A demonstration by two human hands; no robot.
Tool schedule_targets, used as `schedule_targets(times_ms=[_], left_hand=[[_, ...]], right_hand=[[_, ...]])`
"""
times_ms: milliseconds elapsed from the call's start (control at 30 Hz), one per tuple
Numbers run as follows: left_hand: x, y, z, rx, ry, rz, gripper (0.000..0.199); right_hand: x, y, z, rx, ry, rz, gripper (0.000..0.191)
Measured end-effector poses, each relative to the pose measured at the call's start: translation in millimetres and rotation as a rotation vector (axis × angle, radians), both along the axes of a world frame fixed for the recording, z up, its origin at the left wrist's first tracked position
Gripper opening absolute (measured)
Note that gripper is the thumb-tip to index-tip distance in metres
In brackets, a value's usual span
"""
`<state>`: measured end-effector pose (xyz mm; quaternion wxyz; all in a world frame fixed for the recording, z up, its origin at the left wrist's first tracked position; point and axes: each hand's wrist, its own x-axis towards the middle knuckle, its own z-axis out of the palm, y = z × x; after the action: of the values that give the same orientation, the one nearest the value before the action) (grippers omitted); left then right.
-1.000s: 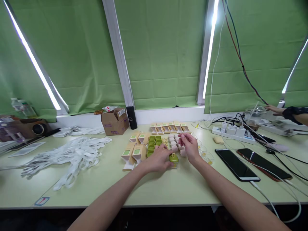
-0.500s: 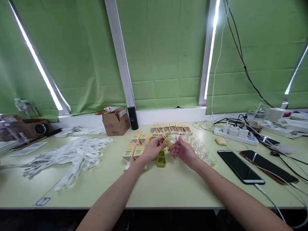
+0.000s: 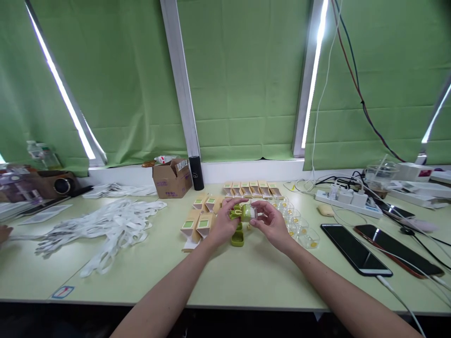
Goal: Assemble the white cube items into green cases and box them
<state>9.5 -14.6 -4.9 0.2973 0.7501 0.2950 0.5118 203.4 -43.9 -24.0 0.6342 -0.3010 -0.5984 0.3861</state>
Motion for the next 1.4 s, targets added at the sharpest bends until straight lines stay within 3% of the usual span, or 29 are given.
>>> schedule_targets(times_ms=[200,333,567,800,1000,1133,1400], left_hand=[[-1.6,-6.1,5.4,0.149,0.114,0.033,0.056],[1.9,-8.8,5.6,0.061,0.103,0.06,0.05],[3.7,-4.3,1.5,0.013,0.124,0.185,0.039],[1.9,2.7,-0.5,-0.01,0.058,0.204,0.043],[1.7,2.1,7.0,-0.11,0.021,0.222,0.048],[1.3,1.3,10.3,-0.175,0.002,0.209,0.046],[2.2,2.0,6.0,-0.239,-0.044,0.161,0.035]], right_hand=[[1.1,1.2,1.5,-0.126,0.049,0.076,0.051],[3.0,6.8,0.2,-0.188,0.077,0.053,0.055],[5.6,-0.3,6.7,-0.101,0.073,0.077,0.052],[6.1,8.8,-1.3,-0.289,0.268,0.244,0.051],[7.3,13.1,-5.9,-0.407,0.294,0.355,0.045],[5.0,10.9,-5.2,-0.363,0.244,0.289,0.05],[0.9,7.8,-6.4,-0.157,0.015,0.024,0.052]])
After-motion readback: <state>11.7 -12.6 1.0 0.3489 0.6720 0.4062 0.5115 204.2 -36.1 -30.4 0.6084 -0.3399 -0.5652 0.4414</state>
